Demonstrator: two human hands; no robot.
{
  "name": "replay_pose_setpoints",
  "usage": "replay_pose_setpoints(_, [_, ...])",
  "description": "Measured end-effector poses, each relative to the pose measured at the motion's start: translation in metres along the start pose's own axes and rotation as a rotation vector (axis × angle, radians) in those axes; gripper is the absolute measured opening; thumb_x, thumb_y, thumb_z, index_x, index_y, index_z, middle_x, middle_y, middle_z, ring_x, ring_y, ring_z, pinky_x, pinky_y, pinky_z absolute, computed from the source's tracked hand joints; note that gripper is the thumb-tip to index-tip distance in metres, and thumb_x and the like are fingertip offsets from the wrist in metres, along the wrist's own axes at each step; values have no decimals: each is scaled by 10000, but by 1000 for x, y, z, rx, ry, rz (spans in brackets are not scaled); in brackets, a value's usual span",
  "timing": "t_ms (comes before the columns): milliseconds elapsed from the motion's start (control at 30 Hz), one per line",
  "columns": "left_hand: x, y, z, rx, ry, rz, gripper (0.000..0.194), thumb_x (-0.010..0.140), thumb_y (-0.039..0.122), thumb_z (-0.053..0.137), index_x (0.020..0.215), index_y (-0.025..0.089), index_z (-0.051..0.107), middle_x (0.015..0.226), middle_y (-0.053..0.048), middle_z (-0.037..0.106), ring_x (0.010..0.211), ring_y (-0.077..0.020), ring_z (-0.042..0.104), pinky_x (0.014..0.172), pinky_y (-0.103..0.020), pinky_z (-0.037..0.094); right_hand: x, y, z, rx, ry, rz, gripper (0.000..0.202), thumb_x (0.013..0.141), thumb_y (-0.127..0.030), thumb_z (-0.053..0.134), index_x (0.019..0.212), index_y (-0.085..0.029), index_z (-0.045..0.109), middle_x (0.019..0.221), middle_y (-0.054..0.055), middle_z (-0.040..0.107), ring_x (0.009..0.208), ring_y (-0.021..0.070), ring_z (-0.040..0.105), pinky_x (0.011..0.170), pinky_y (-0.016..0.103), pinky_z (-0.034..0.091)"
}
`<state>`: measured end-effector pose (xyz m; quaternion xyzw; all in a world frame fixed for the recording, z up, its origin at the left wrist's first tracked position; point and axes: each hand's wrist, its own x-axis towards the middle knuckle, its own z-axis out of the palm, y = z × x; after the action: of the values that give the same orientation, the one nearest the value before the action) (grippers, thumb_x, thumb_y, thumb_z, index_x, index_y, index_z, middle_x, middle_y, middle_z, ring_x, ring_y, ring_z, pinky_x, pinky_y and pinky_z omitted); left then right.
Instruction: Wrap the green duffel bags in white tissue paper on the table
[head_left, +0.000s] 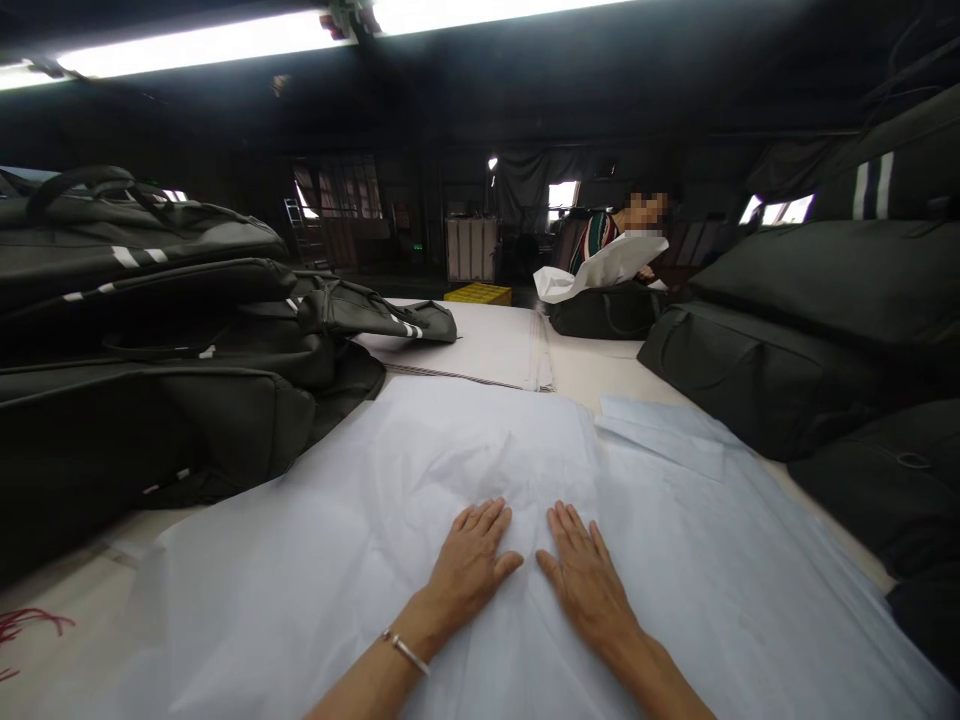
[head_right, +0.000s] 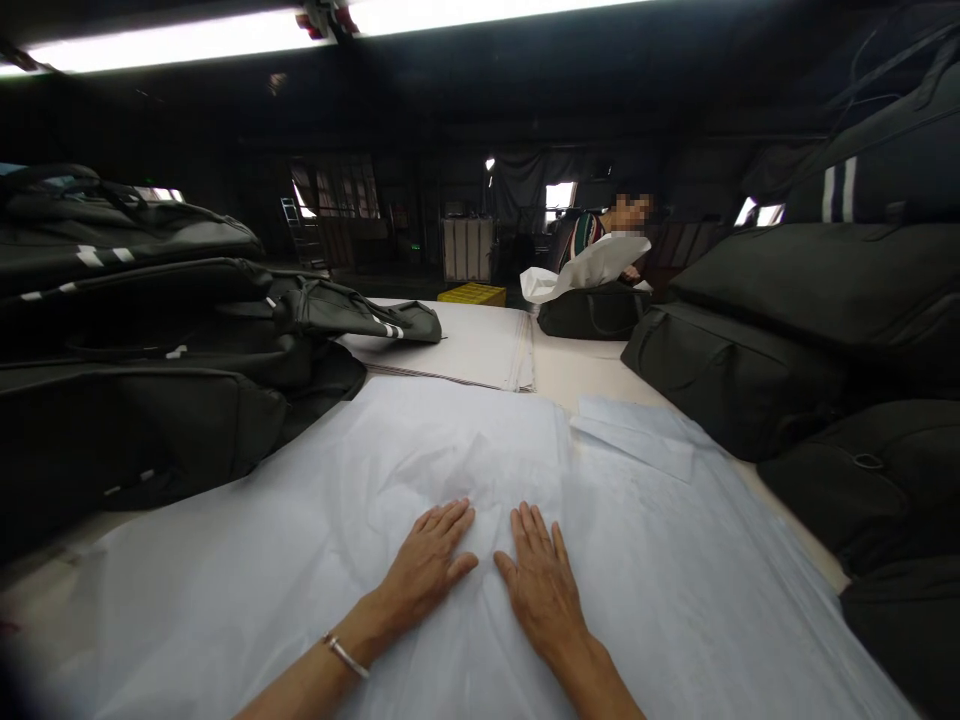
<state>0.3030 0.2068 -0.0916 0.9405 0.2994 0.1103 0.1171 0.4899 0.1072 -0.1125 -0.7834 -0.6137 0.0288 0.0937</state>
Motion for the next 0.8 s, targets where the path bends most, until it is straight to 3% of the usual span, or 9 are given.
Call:
replay_pose_setpoints(167, [0, 1, -1, -19, 19, -16, 581, 946, 475, 527, 1449, 214, 399, 1534, -74, 376, 1410, -247, 352, 1181, -466, 283, -3, -2, 13, -11, 33, -7, 642, 999, -502, 307, 1503, -106, 290, 1579, 73, 189, 1472, 243, 137, 1214, 508, 123])
replay_pose_setpoints(367, [2, 1, 1, -86, 112, -59, 315, 943, 221, 526, 1240, 262, 623, 1374, -26, 577, 1315, -233, 492, 1120, -485, 387, -4, 0, 5, -23, -24, -31, 666, 998, -547, 281, 1508, -119, 263, 1580, 49, 180, 1472, 234, 141, 1215, 514, 130])
replay_pose_setpoints(533, [1, -8, 6, -210, 293, -88, 300, 962, 239, 463, 1184, 270, 662, 1256, -16, 659, 1221, -222, 583, 1061, -479, 463, -8, 0, 6, -11, -13, -70, 658, 1003, -555, 253, 1509, -135, 263, 1581, 43, 164, 1473, 236, 131, 1213, 527, 129])
replay_pose_setpoints(800, [1, -6, 6, -223, 297, -61, 295, 961, 227, 478, 1193, 282, 651, 1285, -12, 640, 1250, -222, 559, 1081, -509, 436, -12, -6, 5, -14, -30, -71, 649, 1000, -537, 283, 1509, -135, 265, 1576, 52, 166, 1470, 247, 141, 1211, 535, 129])
